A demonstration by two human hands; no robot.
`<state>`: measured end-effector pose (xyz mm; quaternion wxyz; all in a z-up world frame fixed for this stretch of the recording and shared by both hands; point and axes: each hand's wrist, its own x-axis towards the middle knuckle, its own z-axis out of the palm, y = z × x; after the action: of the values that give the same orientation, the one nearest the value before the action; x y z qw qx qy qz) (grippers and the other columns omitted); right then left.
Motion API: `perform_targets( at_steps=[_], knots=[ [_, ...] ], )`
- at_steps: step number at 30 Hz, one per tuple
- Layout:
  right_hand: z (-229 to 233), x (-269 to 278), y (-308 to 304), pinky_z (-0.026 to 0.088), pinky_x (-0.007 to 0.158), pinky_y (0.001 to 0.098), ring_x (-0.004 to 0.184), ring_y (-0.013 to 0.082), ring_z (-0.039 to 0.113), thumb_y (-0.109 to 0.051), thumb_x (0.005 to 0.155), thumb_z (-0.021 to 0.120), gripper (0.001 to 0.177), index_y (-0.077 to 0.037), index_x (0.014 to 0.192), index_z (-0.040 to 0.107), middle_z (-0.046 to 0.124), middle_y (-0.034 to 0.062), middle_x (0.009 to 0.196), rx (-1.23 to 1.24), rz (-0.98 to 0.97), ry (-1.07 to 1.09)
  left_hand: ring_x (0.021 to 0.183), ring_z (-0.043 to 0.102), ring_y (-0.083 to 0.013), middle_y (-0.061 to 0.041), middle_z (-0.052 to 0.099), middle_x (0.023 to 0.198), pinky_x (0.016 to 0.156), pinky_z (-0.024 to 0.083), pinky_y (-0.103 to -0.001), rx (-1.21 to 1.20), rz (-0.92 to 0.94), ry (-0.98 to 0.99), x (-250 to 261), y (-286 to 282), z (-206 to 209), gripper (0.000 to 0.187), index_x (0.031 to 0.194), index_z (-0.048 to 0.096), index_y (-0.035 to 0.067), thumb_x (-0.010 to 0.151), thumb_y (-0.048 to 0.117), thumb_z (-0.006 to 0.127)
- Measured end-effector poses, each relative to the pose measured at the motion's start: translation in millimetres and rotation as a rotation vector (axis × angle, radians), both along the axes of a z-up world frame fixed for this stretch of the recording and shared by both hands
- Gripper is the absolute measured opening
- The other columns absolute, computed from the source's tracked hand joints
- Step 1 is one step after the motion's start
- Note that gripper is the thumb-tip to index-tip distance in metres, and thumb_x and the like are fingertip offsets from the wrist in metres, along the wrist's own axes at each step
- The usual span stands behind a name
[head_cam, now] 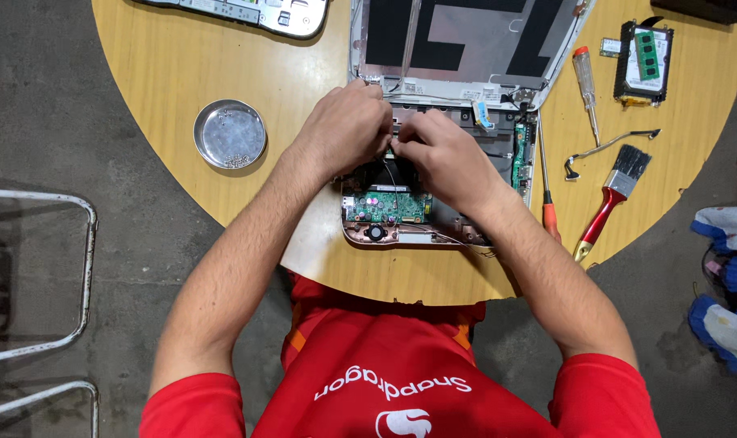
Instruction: The person cleans a small green circuit board with a brush, then places it into the laptop chassis. They use a screwdriver to secure the board with screws and connect a small wire to the motherboard.
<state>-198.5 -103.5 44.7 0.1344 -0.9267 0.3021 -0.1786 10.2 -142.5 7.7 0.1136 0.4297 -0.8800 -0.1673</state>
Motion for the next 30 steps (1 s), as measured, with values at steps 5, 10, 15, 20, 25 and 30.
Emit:
perform_targets(
  at_steps=[5,10,15,20,25,30],
  knots=[
    [2,2,0,0.049,0.072,0.0470,0.088,0.0340,0.054,-0.004,0.105,0.064,0.017,0.003,0.090,0.068,0.060,0.0179,0.106,-0.167,0.050,0.074,0.090,0.062,-0.0352,-0.010,0.067,0.090,0.073,0.053,-0.051,-0.022,-0.003,0.031,0,0,-1,0.013,0.090,0.075,0.010,0.087,0.023,0.073],
    [-4,-7,1,0.053,0.078,0.0405,0.097,0.0307,0.061,-0.002,0.102,0.061,0.011,-0.003,0.102,0.072,0.063,0.0090,0.110,-0.017,-0.025,-0.064,0.092,0.061,-0.0332,-0.009,0.062,0.087,0.077,0.052,-0.048,0.001,0.050,0.219,10,13,13,0.009,0.092,0.074,0.012,0.087,0.019,0.073],
    [-6,-8,4,0.055,0.089,0.0397,0.102,0.0307,0.066,-0.001,0.102,0.058,0.018,-0.009,0.106,0.073,0.065,0.0049,0.109,-0.005,-0.096,-0.206,0.096,0.060,-0.0306,-0.006,0.057,0.093,0.086,0.054,-0.044,-0.049,0.179,0.487,27,53,33,0.019,0.113,0.070,0.015,0.094,0.013,0.071],
    [-18,-4,5,0.052,0.093,0.0403,0.106,0.0280,0.064,-0.004,0.093,0.072,0.012,-0.011,0.103,0.074,0.066,0.0038,0.109,-0.052,-0.070,-0.157,0.101,0.060,-0.0298,-0.007,0.063,0.105,0.089,0.052,-0.044,-0.084,0.283,0.486,36,88,29,0.025,0.121,0.070,0.013,0.096,0.011,0.070],
    [-9,11,8,0.044,0.092,0.0413,0.107,0.0263,0.056,-0.020,0.091,0.077,0.015,-0.015,0.103,0.070,0.062,0.0015,0.108,-0.037,-0.075,-0.049,0.106,0.057,-0.0281,-0.005,0.063,0.112,0.092,0.048,-0.041,-0.111,0.292,0.449,38,88,21,0.031,0.124,0.069,0.015,0.093,0.013,0.072],
    [6,13,3,0.046,0.086,0.0385,0.097,0.0256,0.061,-0.017,0.101,0.068,0.007,-0.014,0.106,0.070,0.065,0.0033,0.103,0.174,-0.093,-0.172,0.106,0.055,-0.0277,-0.005,0.061,0.113,0.092,0.047,-0.042,-0.094,0.287,0.453,36,81,23,0.028,0.120,0.071,0.016,0.093,0.016,0.073]
  ],
)
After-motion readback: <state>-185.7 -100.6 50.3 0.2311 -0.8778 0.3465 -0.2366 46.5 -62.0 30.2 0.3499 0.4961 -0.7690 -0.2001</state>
